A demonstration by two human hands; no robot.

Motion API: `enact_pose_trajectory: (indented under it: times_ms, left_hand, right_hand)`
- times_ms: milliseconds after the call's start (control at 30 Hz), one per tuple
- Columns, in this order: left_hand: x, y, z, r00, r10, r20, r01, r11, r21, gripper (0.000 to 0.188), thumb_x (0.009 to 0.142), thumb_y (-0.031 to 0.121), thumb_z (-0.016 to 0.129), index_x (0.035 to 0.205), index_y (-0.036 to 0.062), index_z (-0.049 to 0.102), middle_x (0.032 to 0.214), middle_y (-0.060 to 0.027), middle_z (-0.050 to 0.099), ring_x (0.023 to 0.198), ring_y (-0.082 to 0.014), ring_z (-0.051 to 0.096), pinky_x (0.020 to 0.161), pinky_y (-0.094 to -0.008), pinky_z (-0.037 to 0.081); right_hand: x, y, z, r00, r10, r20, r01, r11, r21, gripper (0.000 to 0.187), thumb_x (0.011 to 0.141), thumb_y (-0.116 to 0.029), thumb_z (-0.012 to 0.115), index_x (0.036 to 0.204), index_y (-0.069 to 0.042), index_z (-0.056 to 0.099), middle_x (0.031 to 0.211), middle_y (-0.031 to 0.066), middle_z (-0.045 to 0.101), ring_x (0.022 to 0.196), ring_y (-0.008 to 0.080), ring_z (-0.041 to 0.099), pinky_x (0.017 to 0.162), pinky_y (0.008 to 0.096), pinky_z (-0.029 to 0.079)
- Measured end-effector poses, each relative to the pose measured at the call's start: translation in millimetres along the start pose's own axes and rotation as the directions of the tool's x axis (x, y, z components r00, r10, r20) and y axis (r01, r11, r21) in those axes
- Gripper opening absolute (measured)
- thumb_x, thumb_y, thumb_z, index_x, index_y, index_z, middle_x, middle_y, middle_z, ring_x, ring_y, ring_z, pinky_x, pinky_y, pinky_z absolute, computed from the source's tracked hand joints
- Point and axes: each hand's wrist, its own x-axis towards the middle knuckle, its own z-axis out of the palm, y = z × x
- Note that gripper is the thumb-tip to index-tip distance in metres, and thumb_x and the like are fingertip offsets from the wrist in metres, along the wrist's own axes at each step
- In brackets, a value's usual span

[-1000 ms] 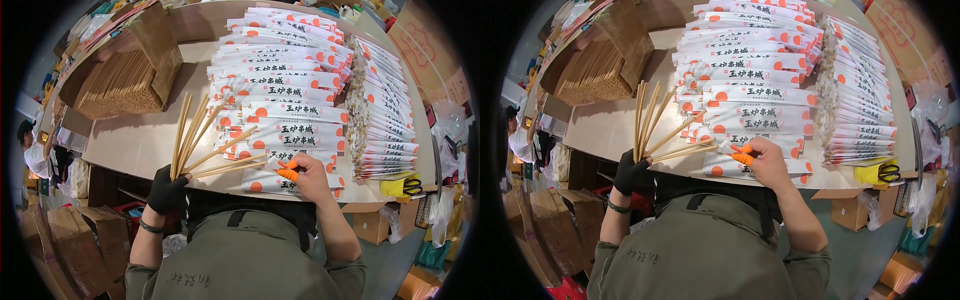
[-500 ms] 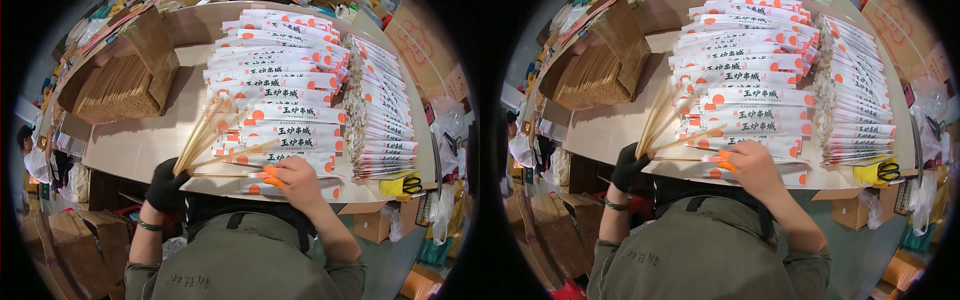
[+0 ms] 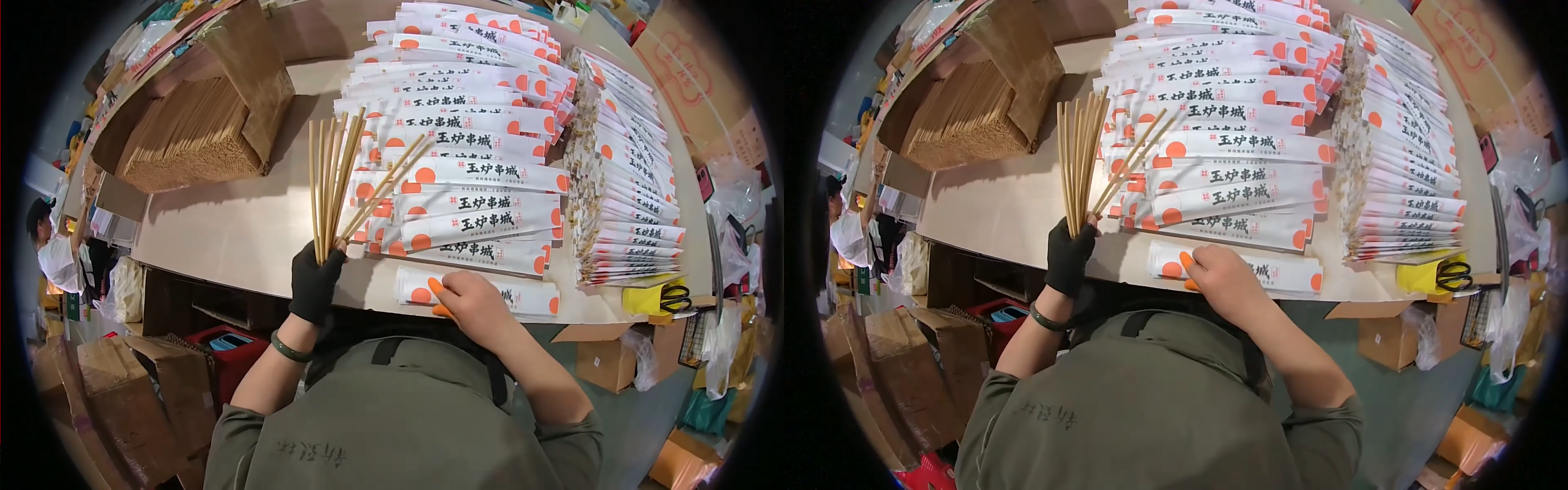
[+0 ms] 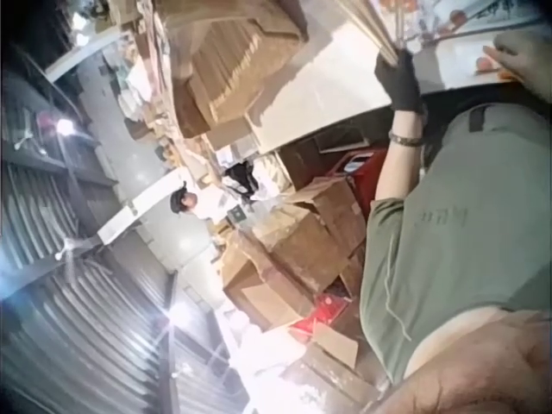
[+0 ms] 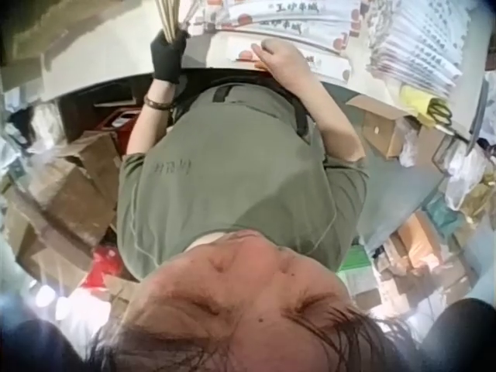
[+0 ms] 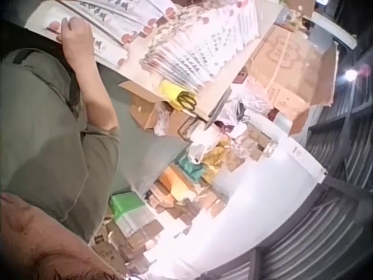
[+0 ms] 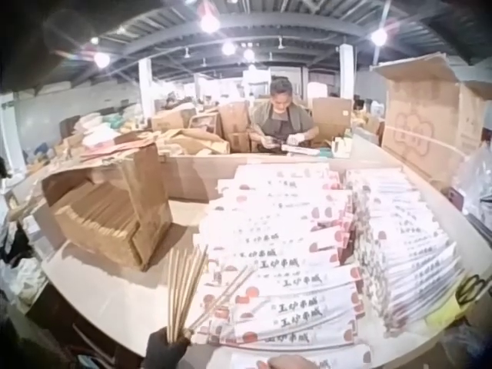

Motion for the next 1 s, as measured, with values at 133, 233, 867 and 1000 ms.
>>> enact_pose_trajectory:
  times_ms: [133, 233, 867, 1000]
  left_hand:
    - [-13, -4, -2, 0.998, -0.062, 0.028, 0.063, 0.996, -0.056, 0.027, 0.090, 0.028, 0.065, 0.091, 0.0004, 0.068, 0.065, 0.0024, 0.058, 0.056, -0.0032, 0.044, 0.052, -0.0214, 0.036]
    - [-20, -2, -12, 0.997, -0.077, 0.029, 0.076, 0.997, 0.026, 0.025, 0.089, 0.024, 0.065, 0.089, -0.0004, 0.068, 0.066, 0.0014, 0.059, 0.058, -0.0047, 0.047, 0.055, -0.0221, 0.038]
    - [-22, 1, -79, 0.967, -0.061, 0.246, 0.042, 0.996, 0.080, 0.005, 0.083, 0.004, 0.065, 0.085, 0.0006, 0.063, 0.079, -0.0023, 0.064, 0.075, -0.0087, 0.058, 0.070, -0.0244, 0.047]
    - [-17, 1, -86, 0.972, 0.019, 0.234, -0.037, 0.997, 0.074, 0.006, 0.083, 0.005, 0.065, 0.087, 0.0006, 0.063, 0.080, -0.0026, 0.064, 0.076, -0.0094, 0.058, 0.071, -0.0247, 0.047]
  right_hand:
    - [-5, -7, 9, 0.996, -0.029, 0.083, 0.040, 0.989, -0.140, 0.016, 0.071, -0.004, 0.067, 0.086, 0.000, 0.061, 0.081, 0.0088, 0.054, 0.076, 0.0254, 0.057, 0.062, 0.0358, 0.047]
    - [-14, -10, 19, 0.999, -0.038, -0.022, 0.034, 0.987, -0.157, 0.018, 0.071, -0.006, 0.069, 0.085, -0.001, 0.061, 0.081, 0.0083, 0.055, 0.073, 0.0251, 0.057, 0.061, 0.0355, 0.046]
    - [6, 6, -8, 0.755, 0.649, 0.096, -0.510, 0.488, 0.708, 0.014, 0.079, -0.007, 0.077, 0.080, -0.001, 0.064, 0.077, -0.0028, 0.051, 0.065, 0.0050, 0.043, 0.059, 0.0225, 0.036]
    - [6, 4, -14, 0.737, 0.666, 0.113, -0.519, 0.451, 0.726, 0.012, 0.080, -0.008, 0.077, 0.083, -0.002, 0.067, 0.076, -0.0018, 0.051, 0.066, 0.0058, 0.046, 0.060, 0.0235, 0.038]
